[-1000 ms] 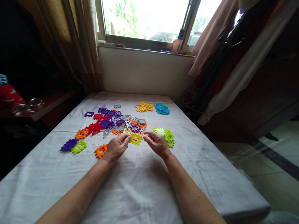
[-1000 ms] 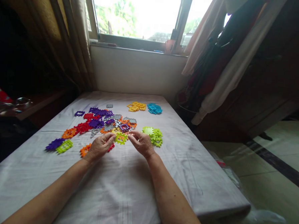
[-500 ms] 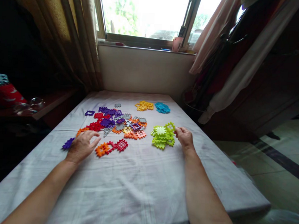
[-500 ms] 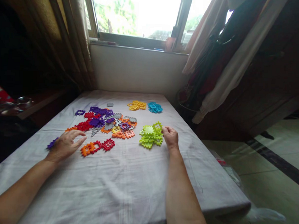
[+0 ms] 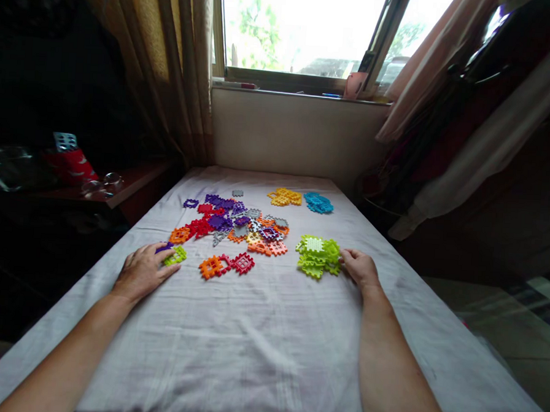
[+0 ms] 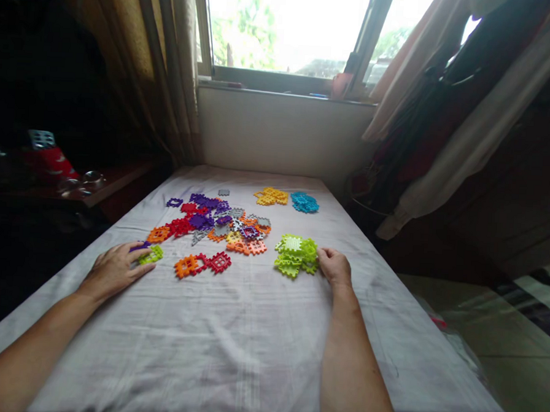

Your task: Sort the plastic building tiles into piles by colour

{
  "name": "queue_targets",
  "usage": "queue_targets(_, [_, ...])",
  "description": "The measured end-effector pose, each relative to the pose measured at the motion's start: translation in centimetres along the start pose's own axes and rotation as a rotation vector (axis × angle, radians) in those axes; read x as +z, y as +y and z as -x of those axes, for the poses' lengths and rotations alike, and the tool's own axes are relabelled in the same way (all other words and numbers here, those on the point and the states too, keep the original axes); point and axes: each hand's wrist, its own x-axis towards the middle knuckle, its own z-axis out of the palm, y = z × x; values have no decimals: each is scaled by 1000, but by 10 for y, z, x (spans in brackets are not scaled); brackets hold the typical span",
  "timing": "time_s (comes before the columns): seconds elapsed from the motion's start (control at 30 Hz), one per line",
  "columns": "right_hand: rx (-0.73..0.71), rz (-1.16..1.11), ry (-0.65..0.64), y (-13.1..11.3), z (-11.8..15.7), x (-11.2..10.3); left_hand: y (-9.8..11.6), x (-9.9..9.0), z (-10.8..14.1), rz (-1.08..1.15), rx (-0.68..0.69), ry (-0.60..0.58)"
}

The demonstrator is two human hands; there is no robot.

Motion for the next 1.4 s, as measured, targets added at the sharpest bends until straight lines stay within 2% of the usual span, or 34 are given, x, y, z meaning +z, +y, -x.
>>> queue_targets(0.1, [67, 29, -36, -1, 0, -1, 2, -3, -2, -9, 27, 1])
queue_targets(0.2, [65, 94, -26, -4, 1, -2, 6, -9, -4, -13, 60, 31])
queue_targets(0.27, [54, 112, -17, -5, 1, -3, 14, -15, -7, 6, 53, 102])
queue_targets(0.33, [56, 117, -10, -7, 2, -3, 30, -21, -12, 58, 46, 189])
queue_targets(0.43, [87, 141, 6, -10, 3, -3, 76, -24, -24, 233, 96, 234])
queue_targets(0.5, [109, 155, 21, -12, 4, -2, 118, -21, -34, 397, 164, 187])
queue_targets(0.57, [105, 152, 48, -14, 5, -1, 165, -13, -43, 538, 218, 124])
queue_targets(0.7, [34, 106, 127, -17, 6, 3, 251, 10, -59, 793, 244, -149])
queue_targets(0.73, [23, 96, 136, -18, 6, 4, 268, 16, -63, 828, 230, -203])
queue_targets(0.8, [13, 90, 137, -19, 7, 6, 295, 25, -71, 829, 232, -232])
queue_targets(0.9, [10, 85, 127, -21, 8, 8, 318, 32, -81, 780, 238, -218])
queue_targets(1.0, [-30, 54, 113, -23, 8, 12, 322, 32, -86, 715, 264, -176])
queue_targets(1.1, [-133, 68, 107, -29, 13, 16, 303, 28, -82, 672, 301, -125])
queue_targets(1.2, [-256, 170, 54, -40, 25, 20, 262, 29, -71, 627, 315, -88])
queue_targets(1.33, [-410, 402, -117, -59, 48, 25, 198, 40, -54, 492, 429, 138])
queue_targets(1.4, [-465, 497, -191, -67, 54, 28, 173, 46, -47, 439, 477, 238])
